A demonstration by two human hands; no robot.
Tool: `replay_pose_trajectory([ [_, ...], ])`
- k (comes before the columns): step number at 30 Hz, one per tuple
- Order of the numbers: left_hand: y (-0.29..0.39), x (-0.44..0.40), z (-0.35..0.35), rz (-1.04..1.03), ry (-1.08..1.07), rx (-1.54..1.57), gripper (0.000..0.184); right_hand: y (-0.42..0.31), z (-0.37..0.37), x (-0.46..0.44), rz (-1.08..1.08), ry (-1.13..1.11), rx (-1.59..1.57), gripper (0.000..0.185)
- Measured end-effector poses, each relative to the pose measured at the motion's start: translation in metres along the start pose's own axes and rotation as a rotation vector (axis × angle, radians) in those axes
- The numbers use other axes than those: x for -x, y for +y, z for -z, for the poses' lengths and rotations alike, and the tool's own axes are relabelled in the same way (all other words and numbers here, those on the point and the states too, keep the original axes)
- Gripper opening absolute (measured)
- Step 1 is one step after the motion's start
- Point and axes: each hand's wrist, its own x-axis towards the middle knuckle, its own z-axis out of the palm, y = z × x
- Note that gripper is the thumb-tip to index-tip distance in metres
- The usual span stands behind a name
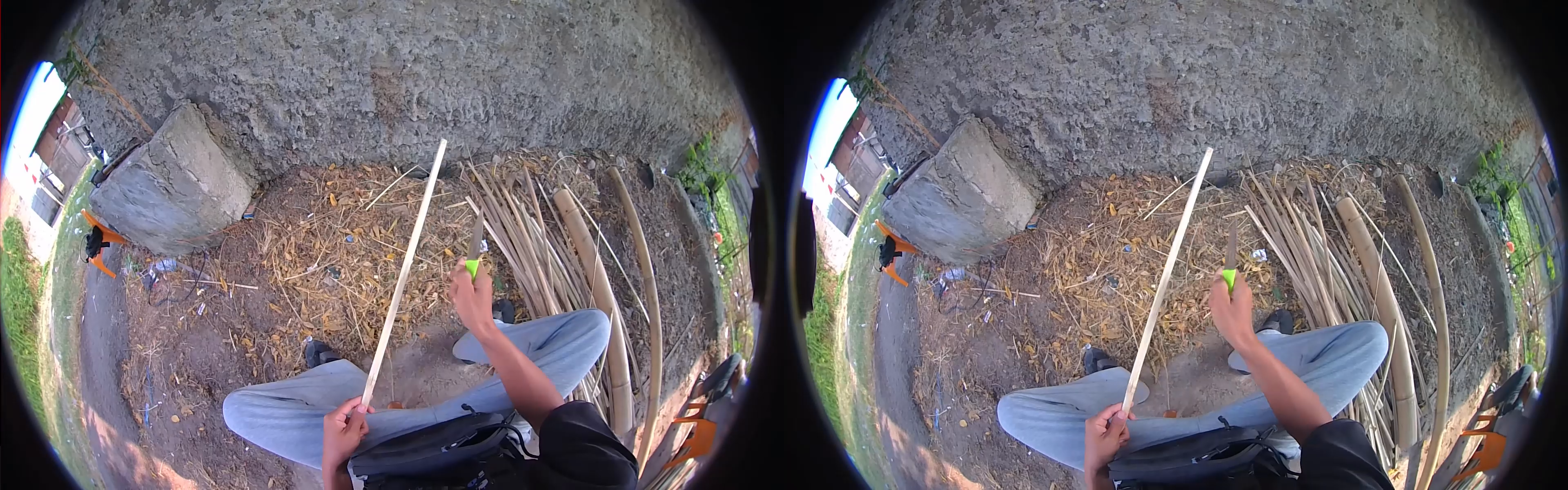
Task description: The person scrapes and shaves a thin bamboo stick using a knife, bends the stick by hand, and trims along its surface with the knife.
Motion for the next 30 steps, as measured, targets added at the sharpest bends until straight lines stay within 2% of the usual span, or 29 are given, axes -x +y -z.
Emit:
replay_pose_trajectory([
  [4, 0.003, 0.005, 0.002, 0.027, 0.068, 0.141, 0.021, 0.012, 0.03, -0.031, -0.133, 0.032, 0.115, 0.025],
  [7, 0.007, 0.002, 0.0, 0.041, 0.06, 0.19, 0.023, 0.012, 0.04, -0.023, -0.051, -0.214, 0.767, 0.031],
  [8, 0.007, 0.001, 0.0, 0.05, 0.047, 0.183, 0.024, 0.016, 0.041, -0.017, -0.05, -0.215, 0.768, 0.031],
  [10, 0.006, -0.002, -0.002, 0.039, 0.05, 0.135, 0.024, 0.011, 0.031, -0.004, 0.13, -0.225, 0.808, 0.046],
  [12, 0.001, -0.006, -0.004, 0.027, 0.055, 0.085, 0.024, -0.01, 0.02, 0.011, 0.054, -0.228, 0.82, 0.042],
  [14, -0.007, -0.01, -0.007, -0.086, 0.134, 0.04, 0.027, -0.013, 0.014, 0.028, 0.196, -0.194, 0.691, 0.032],
  [17, -0.007, -0.014, -0.01, -0.082, 0.137, 0.051, 0.03, -0.017, 0.001, 0.064, 0.255, -0.251, 0.571, 0.025],
  [18, -0.008, -0.017, -0.011, -0.081, 0.133, 0.051, 0.03, -0.017, -0.001, 0.076, 0.253, -0.248, 0.573, 0.025],
  [20, -0.011, -0.02, -0.012, -0.069, 0.106, 0.051, 0.03, -0.015, -0.003, 0.097, 0.281, -0.495, 0.572, 0.029],
  [23, -0.004, -0.026, -0.014, -0.01, 0.065, 0.097, 0.027, -0.002, -0.005, 0.121, 0.379, -0.572, 0.584, 0.03],
  [30, -0.003, -0.029, -0.019, -0.026, 0.08, 0.116, 0.03, 0.004, -0.004, 0.127, 0.438, -0.569, 0.598, 0.03],
])
